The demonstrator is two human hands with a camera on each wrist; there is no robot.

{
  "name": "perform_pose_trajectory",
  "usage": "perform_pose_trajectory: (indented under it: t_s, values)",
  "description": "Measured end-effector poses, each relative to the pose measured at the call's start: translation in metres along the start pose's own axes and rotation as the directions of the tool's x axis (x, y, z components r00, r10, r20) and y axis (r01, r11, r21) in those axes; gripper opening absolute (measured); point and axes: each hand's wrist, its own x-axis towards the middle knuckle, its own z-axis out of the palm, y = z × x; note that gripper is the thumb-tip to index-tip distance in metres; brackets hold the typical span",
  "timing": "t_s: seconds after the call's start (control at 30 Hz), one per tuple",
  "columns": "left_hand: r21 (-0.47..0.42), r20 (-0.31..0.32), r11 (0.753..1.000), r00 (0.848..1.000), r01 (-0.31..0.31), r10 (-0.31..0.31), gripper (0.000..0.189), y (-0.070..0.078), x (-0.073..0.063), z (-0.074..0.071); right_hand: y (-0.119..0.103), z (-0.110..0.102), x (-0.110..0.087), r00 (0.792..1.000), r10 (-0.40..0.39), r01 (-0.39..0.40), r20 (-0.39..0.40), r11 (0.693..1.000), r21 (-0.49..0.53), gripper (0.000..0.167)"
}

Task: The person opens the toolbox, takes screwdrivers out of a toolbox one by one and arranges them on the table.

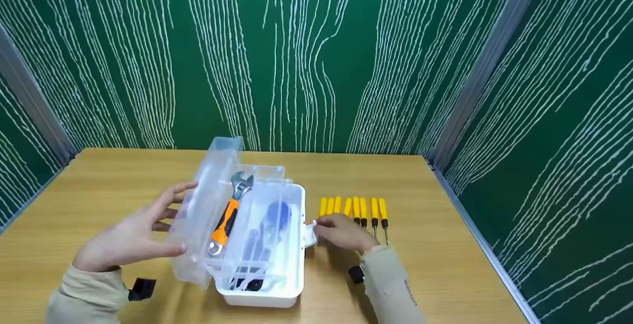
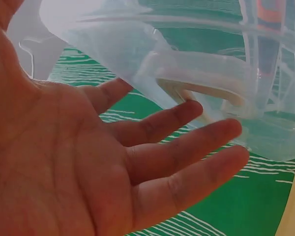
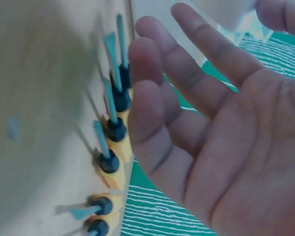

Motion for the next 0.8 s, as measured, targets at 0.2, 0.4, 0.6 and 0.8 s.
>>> perform_pose_trajectory:
  t_s: [0.2,0.4,0.6,0.8]
  values:
    - [0.091,-0.032,0.996,0.999,-0.001,0.004,0.098,0.000,0.003,0.008,0.005,0.006,-0.002,0.999,-0.030,0.031,-0.020,0.999,0.038,0.030]
    - [0.211,-0.081,0.977,0.996,0.037,-0.020,0.099,0.004,0.005,0.010,0.007,0.010,-0.003,0.999,-0.027,0.031,-0.031,0.991,0.129,0.030]
    - [0.295,-0.136,0.955,0.990,0.008,0.034,0.100,0.004,0.007,0.011,0.005,0.011,-0.006,1.000,-0.023,0.022,0.002,0.966,0.257,0.033]
    - [0.314,-0.166,0.949,0.982,-0.038,0.094,0.099,0.002,0.009,0.013,0.008,0.012,-0.006,0.996,-0.041,0.012,0.073,0.931,0.366,0.035]
